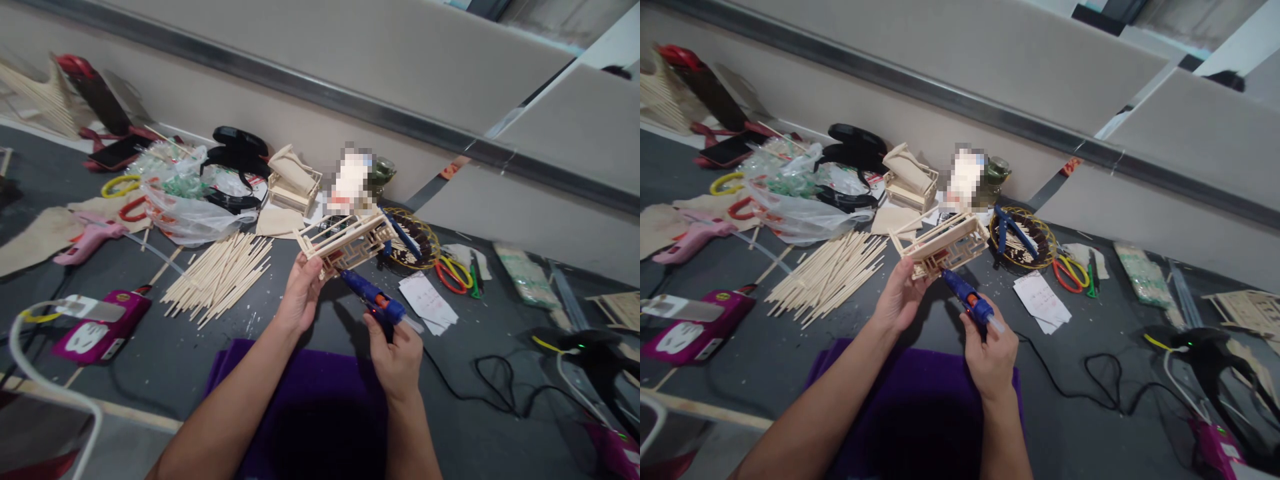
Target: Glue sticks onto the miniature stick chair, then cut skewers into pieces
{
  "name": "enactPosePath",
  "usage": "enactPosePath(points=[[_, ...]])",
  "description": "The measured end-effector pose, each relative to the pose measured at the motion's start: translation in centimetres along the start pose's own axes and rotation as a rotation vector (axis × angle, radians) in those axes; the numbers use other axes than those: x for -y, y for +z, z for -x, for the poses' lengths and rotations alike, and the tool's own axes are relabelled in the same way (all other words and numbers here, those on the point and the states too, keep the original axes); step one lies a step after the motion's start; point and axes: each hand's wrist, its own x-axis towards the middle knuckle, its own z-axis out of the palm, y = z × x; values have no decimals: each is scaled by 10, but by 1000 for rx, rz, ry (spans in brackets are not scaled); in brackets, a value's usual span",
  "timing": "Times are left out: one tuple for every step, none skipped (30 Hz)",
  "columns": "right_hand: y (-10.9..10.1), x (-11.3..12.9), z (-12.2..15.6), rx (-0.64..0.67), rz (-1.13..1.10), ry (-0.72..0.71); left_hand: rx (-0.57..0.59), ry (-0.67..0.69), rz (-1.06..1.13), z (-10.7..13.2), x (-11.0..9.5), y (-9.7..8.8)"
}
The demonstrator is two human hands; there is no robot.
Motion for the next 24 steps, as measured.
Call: enactPosePath(points=[[0, 0, 0, 0, 0, -1, -2, 1, 1, 0, 0, 0], [0, 0, 0, 1, 1, -4, -5, 0, 2, 0, 0, 0], [0, 0, -1, 2, 1, -7, -10, -2, 4, 0, 0, 0], [0, 1, -1, 2, 1, -7, -15, -3, 6, 0, 0, 0], [0, 1, -1, 2, 2, -6, -18, -5, 9, 0, 0, 0], [0, 1, -1, 2, 2, -3, -19, -5, 12, 0, 1, -1], [0, 0, -1, 2, 3, 1, -20, -5, 13, 0, 1, -1], [0, 0, -1, 0, 4, 2, -19, -3, 12, -1, 1, -1], [0, 0, -1, -2, 5, 1, -18, -2, 11, -1, 1, -2], [0, 0, -1, -5, 5, -2, -18, 1, 9, -1, 1, -2], [0, 0, 0, -4, 6, -3, -18, 2, 8, -1, 1, -2], [0, 0, 0, -3, 7, -2, -17, 3, 9, -1, 1, -2], [0, 0, 0, 0, 7, 2, -15, 3, 9, -1, 1, -2], [0, 0, 0, 4, 8, 6, -12, 5, 11, -1, 1, -2], [0, 0, 1, 6, 10, 10, -11, 6, 12, -1, 0, -1], [0, 0, 1, 6, 10, 12, -11, 7, 14, -1, 0, -1], [1, 0, 1, 8, 8, 14, -12, 6, 14, -1, 0, -1], [1, 0, 1, 11, 4, 15, -13, 7, 15, -1, 0, -1], [1, 0, 1, 16, -3, 17, -15, 6, 15, -1, 0, -1], [1, 0, 1, 16, -12, 17, -15, 5, 14, -1, 0, -1], [1, 0, 1, 10, -20, 20, -14, 4, 12, -1, 1, -2], [0, 0, 1, -9, -27, 26, -14, 4, 11, -2, 1, -2], [0, 0, 1, -42, -33, 38, -15, 3, 11, -2, 1, -2], [-1, -1, 1, -80, -40, 61, -17, -1, 12, -2, 2, -3]])
